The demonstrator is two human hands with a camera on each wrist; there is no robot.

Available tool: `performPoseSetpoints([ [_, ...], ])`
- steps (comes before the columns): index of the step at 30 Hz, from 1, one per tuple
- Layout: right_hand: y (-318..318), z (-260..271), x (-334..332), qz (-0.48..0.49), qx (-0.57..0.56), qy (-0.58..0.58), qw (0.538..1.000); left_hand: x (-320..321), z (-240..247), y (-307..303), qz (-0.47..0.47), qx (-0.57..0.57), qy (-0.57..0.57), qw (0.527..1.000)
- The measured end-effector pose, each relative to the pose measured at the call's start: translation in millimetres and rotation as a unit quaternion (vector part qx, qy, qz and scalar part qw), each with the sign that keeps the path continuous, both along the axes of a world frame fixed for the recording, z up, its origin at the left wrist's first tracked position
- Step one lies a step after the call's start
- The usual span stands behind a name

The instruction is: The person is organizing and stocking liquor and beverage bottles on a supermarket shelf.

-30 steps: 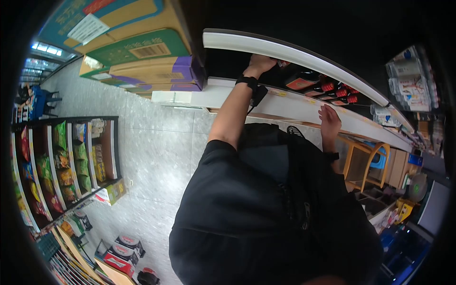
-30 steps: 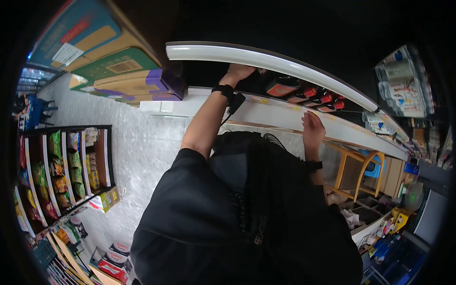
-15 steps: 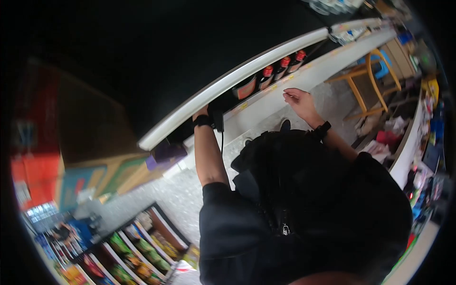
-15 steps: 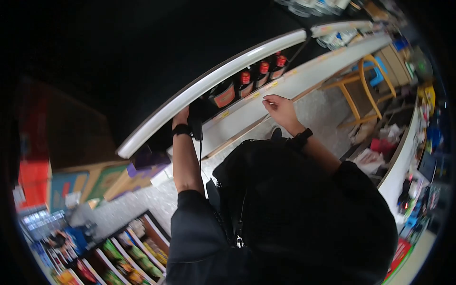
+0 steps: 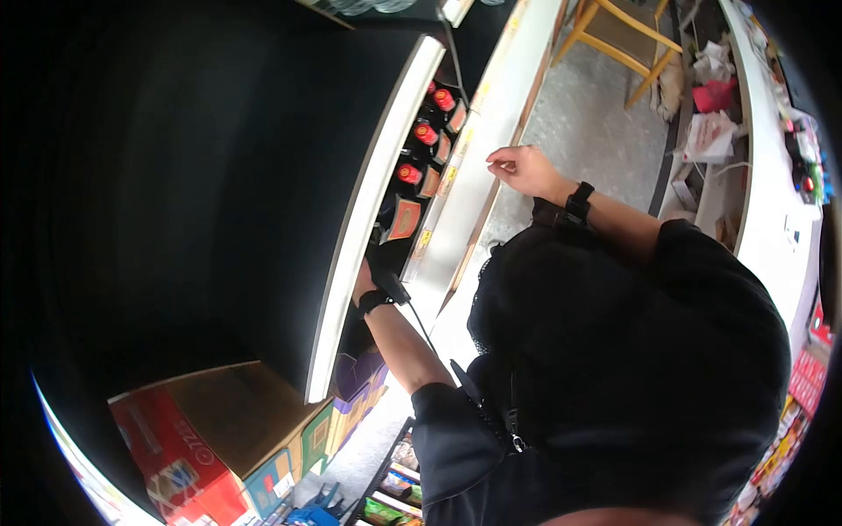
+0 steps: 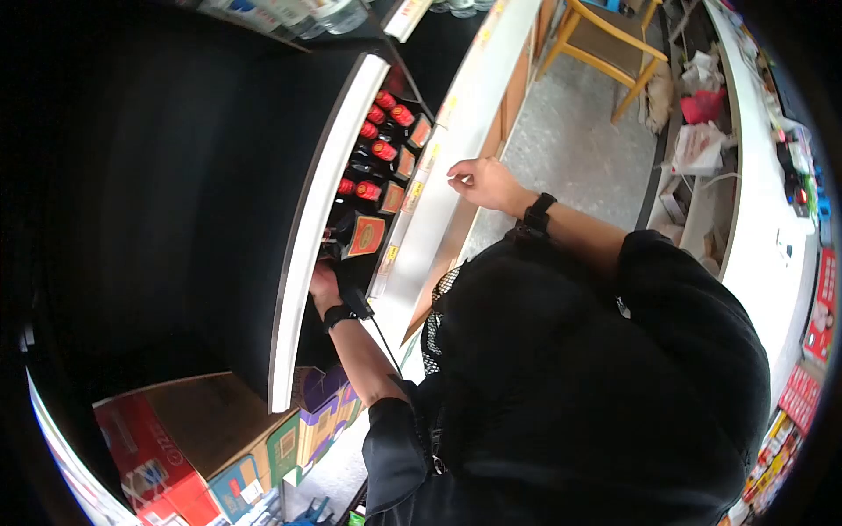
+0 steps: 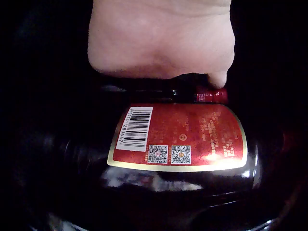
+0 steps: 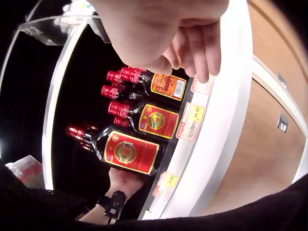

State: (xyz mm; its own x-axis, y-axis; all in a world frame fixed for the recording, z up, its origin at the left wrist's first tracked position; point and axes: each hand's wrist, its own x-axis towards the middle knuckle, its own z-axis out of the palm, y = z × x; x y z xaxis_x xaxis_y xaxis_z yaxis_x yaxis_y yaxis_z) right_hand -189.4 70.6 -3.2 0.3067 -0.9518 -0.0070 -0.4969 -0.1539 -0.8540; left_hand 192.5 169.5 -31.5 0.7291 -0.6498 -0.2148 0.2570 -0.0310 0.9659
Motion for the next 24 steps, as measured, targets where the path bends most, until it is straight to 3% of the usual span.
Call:
performPoseSetpoints([
  [13,-22.7,-6.0,-29.7,-0.017,0.062,0.005,0.998,-1.6,18.1,39.3,0.076,0.110,-0.051,0.990],
  [24,-34.4,-17.4,-44.8,-0.008,0.076,0.014,0.997,2.7,37.9,114.8,0.191,0.154,-0.076,0.966],
])
